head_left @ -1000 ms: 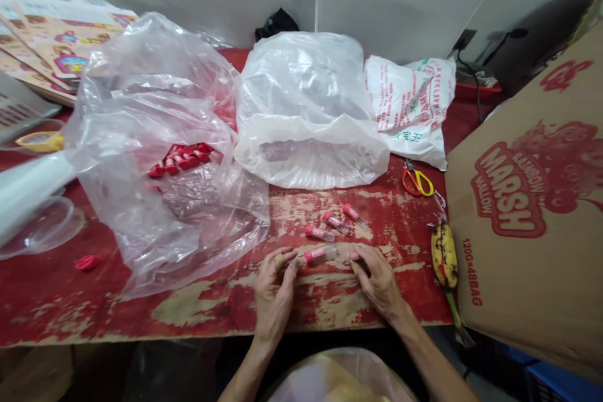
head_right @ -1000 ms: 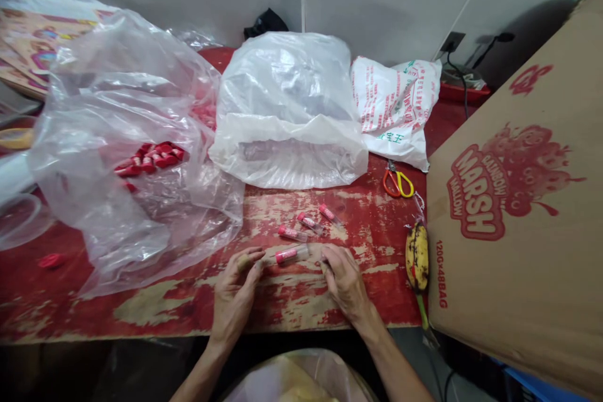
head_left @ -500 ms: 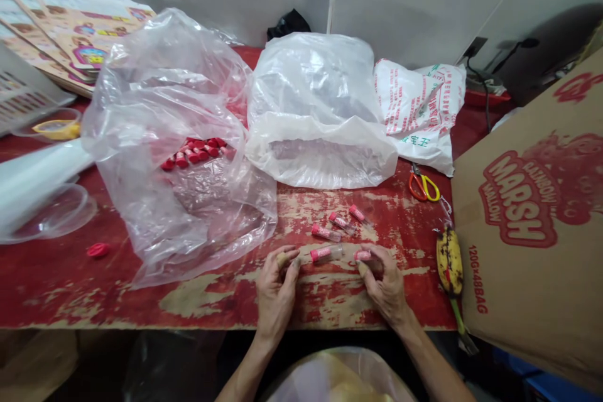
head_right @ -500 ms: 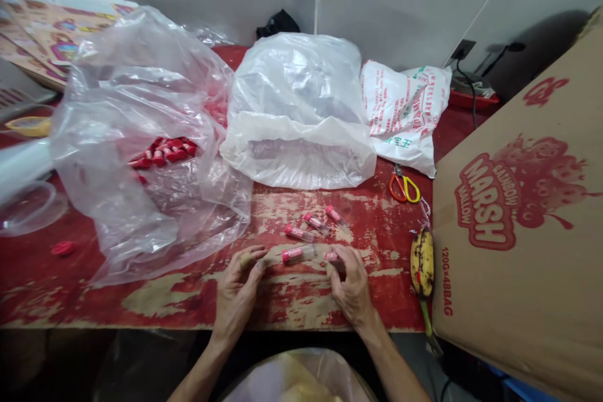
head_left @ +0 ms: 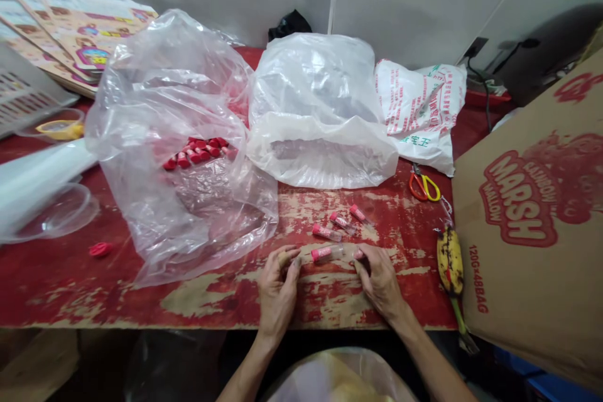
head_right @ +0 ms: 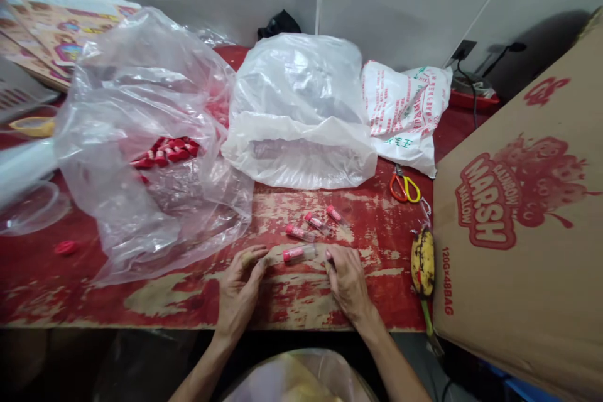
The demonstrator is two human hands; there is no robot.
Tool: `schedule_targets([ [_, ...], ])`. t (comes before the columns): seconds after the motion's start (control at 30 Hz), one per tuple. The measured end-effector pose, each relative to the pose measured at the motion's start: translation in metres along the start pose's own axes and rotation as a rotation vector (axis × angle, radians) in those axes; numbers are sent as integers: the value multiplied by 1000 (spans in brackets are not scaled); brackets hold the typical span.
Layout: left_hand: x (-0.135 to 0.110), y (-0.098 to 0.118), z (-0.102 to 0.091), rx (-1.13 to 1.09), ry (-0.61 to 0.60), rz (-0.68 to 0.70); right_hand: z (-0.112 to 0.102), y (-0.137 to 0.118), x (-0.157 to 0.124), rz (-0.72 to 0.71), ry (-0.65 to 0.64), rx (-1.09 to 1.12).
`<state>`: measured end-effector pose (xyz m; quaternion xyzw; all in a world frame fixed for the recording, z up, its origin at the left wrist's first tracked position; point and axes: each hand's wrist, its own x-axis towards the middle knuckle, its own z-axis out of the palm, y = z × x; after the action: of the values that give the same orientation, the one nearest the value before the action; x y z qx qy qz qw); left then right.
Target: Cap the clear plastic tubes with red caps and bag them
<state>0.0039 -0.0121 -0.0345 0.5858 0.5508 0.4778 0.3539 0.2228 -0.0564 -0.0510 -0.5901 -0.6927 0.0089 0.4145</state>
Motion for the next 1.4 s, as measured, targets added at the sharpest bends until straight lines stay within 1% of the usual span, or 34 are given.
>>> schedule_targets([
  [0.07,0,0,0,-1,-1,-1,0,0,0,67,3,23],
  [0.13,-1,-1,1,-2,-2,-3,1,-1,0,162,36,70],
  [0.23,-1,-2,1,-3,-6,-8,0,-5,4,279,24,207],
  [0.3,0,-1,1,-8,-9,-11,-2,-9,9,447,43,410],
  [0.37,0,-1,1,-14,-10,-16,-5,-11,16,639,99,694],
  [0.4,0,-1,1,-17,-11,-21,-6,-11,19,709,123,827],
  [0.47,0,-1,2,-23,-15,-33,-7,-9,23,777,148,1015],
  [0.5,0,-1,2,-25,-15,-39,-7,-8,23,791,152,1058],
  [0.57,0,-1,3,-26,-11,-44,-6,-7,21,799,157,1065],
  [0.67,-1,0,3,-32,-6,-43,-6,-9,14,721,187,939],
  [0.73,-2,1,3,-41,-8,-41,-8,-12,9,607,194,729],
  [0.77,-2,2,3,-45,-7,-42,-9,-12,7,521,163,590],
  [0.83,-2,3,3,-49,-2,-44,-11,-11,5,299,44,322],
  [0.9,-3,4,4,-52,4,-46,-11,-8,4,99,-60,160],
  [0.93,-3,5,4,-54,7,-44,-11,-6,4,41,-72,124],
  [1.03,-4,6,4,-63,11,-31,-8,-2,3,-13,-8,80],
  [1.07,-4,7,4,-64,17,-29,-7,-1,3,-31,-6,63],
  [1.17,-5,6,3,-51,29,-34,-5,0,3,-76,-41,41],
  [1.27,-5,5,2,-35,38,-23,-5,1,5,-74,-23,30],
  [1.4,-8,10,1,5,37,23,-11,-5,12,-50,-112,-47],
])
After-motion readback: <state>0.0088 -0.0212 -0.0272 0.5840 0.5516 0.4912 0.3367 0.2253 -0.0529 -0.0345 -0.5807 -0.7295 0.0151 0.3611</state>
